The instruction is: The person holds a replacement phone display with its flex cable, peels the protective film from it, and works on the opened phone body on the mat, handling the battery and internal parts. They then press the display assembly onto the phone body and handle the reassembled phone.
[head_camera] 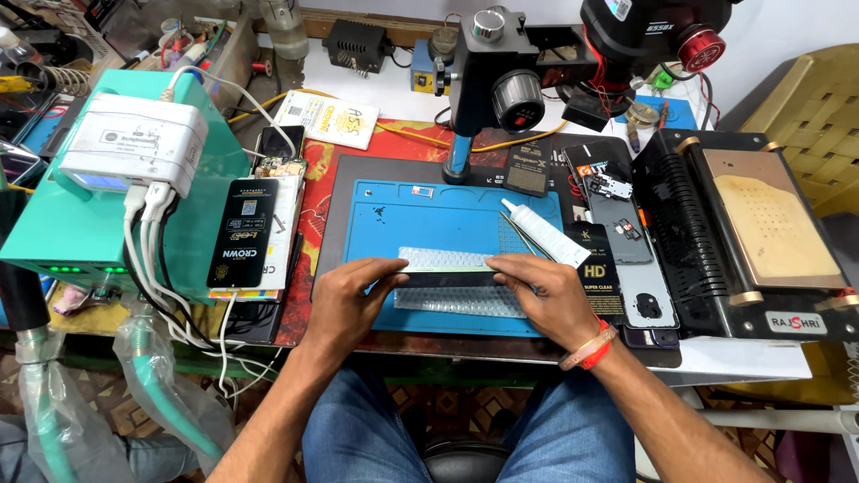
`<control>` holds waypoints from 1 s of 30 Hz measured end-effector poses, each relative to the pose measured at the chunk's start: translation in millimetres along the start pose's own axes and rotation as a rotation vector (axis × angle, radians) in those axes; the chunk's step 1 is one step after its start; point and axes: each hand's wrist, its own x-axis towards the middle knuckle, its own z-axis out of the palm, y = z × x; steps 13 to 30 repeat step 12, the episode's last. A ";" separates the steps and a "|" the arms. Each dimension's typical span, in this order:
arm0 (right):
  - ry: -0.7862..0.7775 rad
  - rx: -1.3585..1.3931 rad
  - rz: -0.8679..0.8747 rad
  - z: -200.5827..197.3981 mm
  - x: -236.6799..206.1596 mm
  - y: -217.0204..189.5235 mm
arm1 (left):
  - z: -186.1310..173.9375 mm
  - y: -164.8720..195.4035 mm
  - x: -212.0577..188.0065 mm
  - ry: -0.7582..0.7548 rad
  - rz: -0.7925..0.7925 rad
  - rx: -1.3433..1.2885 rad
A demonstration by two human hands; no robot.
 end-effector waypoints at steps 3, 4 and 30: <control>0.014 -0.040 -0.019 0.0 2.5 -0.5 | 0.8 1.1 1.1 0.002 -0.003 -0.010; 0.015 -0.039 -0.027 -0.7 3.5 -0.7 | 1.0 1.4 1.7 0.003 -0.003 -0.014; -0.010 -0.010 -0.064 -0.1 -10.2 12.0 | 3.7 3.3 -7.7 0.064 0.120 -0.023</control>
